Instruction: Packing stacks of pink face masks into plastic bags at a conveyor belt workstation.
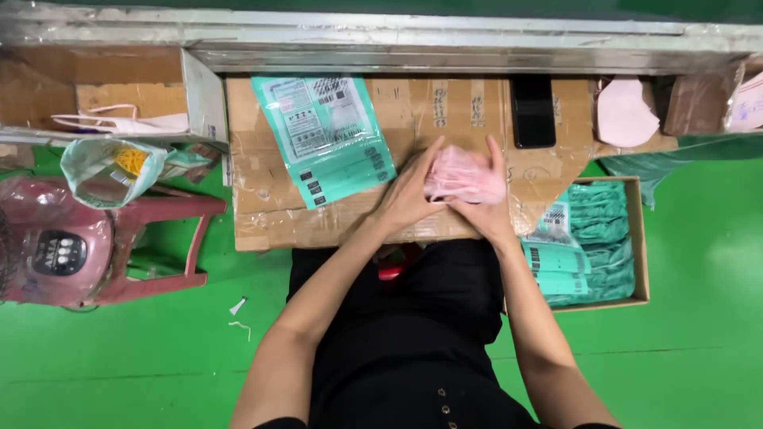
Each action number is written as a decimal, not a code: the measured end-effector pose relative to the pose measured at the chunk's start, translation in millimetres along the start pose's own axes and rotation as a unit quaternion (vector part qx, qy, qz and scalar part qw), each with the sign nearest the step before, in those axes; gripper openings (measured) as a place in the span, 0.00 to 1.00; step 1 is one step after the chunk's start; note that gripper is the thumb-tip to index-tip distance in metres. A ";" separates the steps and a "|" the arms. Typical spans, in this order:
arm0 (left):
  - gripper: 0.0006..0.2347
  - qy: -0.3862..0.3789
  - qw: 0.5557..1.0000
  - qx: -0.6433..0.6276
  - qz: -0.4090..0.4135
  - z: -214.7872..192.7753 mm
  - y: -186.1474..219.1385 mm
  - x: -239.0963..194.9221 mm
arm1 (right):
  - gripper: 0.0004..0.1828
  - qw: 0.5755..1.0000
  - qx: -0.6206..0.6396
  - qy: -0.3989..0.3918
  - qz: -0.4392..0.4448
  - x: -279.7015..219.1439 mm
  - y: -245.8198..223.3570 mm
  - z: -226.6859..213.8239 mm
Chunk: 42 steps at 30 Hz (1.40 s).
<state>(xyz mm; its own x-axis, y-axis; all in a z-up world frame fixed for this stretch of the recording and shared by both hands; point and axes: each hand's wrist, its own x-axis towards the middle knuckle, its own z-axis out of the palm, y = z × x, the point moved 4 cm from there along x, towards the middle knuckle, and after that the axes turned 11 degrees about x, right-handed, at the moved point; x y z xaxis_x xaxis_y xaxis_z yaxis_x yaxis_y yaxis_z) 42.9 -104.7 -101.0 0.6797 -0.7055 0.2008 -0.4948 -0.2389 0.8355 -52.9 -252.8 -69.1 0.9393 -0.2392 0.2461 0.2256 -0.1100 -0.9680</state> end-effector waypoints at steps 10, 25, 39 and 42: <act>0.38 0.023 0.975 -0.006 -0.223 -0.9 1.9 8.1 | 0.40 0.996 0.075 0.029 -0.028 -0.5 53.4 -15.2; 0.10 0.097 0.855 0.509 0.033 -122.7 -76.9 -24.2 | 0.23 0.977 0.100 0.052 0.183 63.3 57.0 74.5; 0.05 0.309 0.872 0.354 0.137 -145.5 20.7 -21.2 | 0.10 0.959 -0.281 -0.001 0.038 66.6 -51.4 95.8; 0.07 0.265 0.886 0.331 0.186 -127.6 59.9 -26.1 | 0.14 0.971 -0.213 0.106 0.040 66.9 -58.4 89.5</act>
<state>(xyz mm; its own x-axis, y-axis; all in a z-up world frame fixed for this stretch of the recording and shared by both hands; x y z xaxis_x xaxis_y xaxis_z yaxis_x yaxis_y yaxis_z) 64.6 -15.5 9.1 0.4741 -0.4465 0.7589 -0.8282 -0.5188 0.2121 19.9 -176.0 -0.5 0.8650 -0.4511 0.2199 -0.0146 -0.4605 -0.8875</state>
